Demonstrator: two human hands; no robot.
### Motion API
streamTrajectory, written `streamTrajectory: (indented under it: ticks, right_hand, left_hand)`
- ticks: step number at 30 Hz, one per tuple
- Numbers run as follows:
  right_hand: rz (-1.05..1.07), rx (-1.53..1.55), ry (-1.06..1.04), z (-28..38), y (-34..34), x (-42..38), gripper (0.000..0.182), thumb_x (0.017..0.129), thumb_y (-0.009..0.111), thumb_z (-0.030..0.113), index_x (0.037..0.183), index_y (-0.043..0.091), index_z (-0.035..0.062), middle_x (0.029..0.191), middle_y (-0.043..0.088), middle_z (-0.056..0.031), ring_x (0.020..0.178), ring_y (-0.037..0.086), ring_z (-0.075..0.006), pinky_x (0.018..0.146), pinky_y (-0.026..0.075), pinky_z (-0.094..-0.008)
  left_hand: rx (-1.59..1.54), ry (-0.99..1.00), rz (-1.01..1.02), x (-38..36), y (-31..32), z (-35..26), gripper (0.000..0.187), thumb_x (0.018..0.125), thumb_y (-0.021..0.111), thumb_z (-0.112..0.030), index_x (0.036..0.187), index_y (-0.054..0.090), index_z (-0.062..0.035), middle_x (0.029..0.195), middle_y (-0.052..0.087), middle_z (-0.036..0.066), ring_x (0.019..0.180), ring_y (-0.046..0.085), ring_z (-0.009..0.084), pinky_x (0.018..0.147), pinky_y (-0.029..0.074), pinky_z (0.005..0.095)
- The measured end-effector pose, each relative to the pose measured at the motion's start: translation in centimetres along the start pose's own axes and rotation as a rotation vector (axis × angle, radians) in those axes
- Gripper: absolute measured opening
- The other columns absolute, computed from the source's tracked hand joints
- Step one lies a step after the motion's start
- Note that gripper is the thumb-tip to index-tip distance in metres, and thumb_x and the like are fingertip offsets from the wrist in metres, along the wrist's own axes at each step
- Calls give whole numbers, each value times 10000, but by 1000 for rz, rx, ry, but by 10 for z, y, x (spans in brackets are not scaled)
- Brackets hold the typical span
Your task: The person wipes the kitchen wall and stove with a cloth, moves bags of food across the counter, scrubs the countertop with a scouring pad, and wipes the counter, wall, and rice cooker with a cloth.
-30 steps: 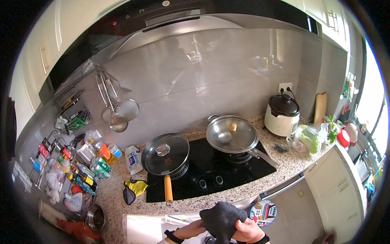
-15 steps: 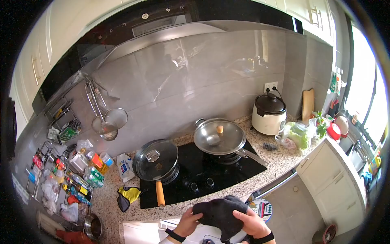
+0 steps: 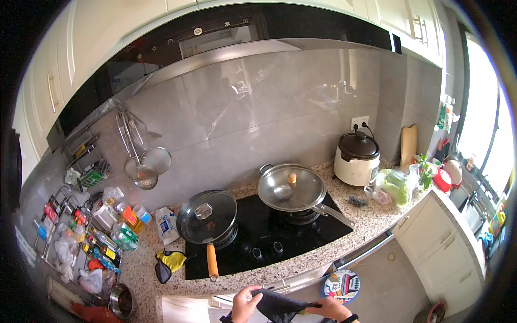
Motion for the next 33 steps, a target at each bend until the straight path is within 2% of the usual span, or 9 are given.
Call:
streamTrajectory:
  ticks: [1, 5, 7, 10, 15, 18, 28, 30, 33]
  right_hand:
    - [275, -35, 114, 12, 2, -3, 377, 793, 734, 403, 831, 706, 29, 760, 667, -96, 699, 628, -271, 665, 506, -358]
    - [-100, -200, -221, 41, -24, -10, 298, 769, 727, 351, 831, 731, 59, 1049, 644, -134, 920, 560, -346, 909, 408, -424]
    - [19, -24, -233, 71, -55, -14, 308, 796, 718, 338, 862, 735, 38, 1217, 587, -163, 1069, 539, -341, 979, 367, -463]
    - [441, 1169, -244, 61, -44, -23, 348, 830, 708, 322, 1031, 719, 39, 1345, 522, -197, 1224, 496, -282, 1075, 321, -473]
    - [394, 1303, -91, 124, -33, -18, 347, 834, 706, 316, 1045, 702, 41, 1230, 555, -149, 1134, 525, -253, 981, 372, -427]
    - [195, 1116, -38, 147, -45, -13, 347, 836, 705, 312, 1054, 692, 43, 1161, 575, -119, 1080, 542, -236, 925, 403, -400]
    - [-358, -780, 58, 260, -152, -24, 350, 844, 700, 299, 1084, 657, 47, 932, 641, -22, 899, 599, -178, 737, 505, -309]
    - [-597, 174, -7, 236, -178, -41, 263, 803, 713, 248, 956, 629, 51, 811, 567, -68, 812, 563, -228, 708, 492, -345]
    - [-912, 579, -49, 200, -197, -47, 285, 811, 698, 262, 990, 598, 64, 857, 536, -72, 847, 535, -244, 719, 487, -369]
  left_hand:
    - [84, 73, -42, 1, -1, -12, 203, 822, 688, -61, 1019, 664, -14, 980, 702, 112, 906, 675, 189, 820, 507, 282]
    - [245, 181, -142, 1, -8, -39, 198, 805, 704, -77, 1000, 685, -48, 947, 698, 106, 904, 666, 211, 814, 502, 300]
    - [148, 140, -171, -1, -15, -48, 216, 801, 713, -60, 1015, 684, -37, 946, 694, 104, 906, 662, 210, 828, 497, 299]
    - [38, 165, -164, 13, -16, -69, 239, 824, 702, -50, 1058, 665, -12, 1011, 690, 111, 943, 658, 187, 852, 495, 289]
    - [166, 260, 76, 42, 15, -87, 520, 834, 721, -231, 1273, 532, -28, 1073, 666, 178, 954, 664, 317, 841, 516, 359]
    - [524, 69, 297, 36, 27, -20, 749, 783, 714, -483, 1289, 475, 15, 1084, 643, 234, 997, 636, 366, 851, 508, 423]
    - [75, -421, 373, -42, -36, 112, 474, 888, 677, -341, 1190, 585, 12, 1125, 663, 127, 1025, 639, 198, 883, 506, 310]
    - [144, -396, 221, -55, -68, 142, 371, 872, 686, -298, 1096, 634, -7, 1012, 686, 84, 935, 658, 184, 790, 529, 315]
    - [-233, -603, 48, -81, -108, 155, 255, 924, 615, -180, 1146, 592, -56, 1000, 652, 33, 852, 618, 124, 651, 484, 231]
Point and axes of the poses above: each hand's wrist, its own x-axis towards the middle knuckle, its own y-axis out of the palm, z = x × y, the point moved 6 cm from there along x, towards the middle knuckle
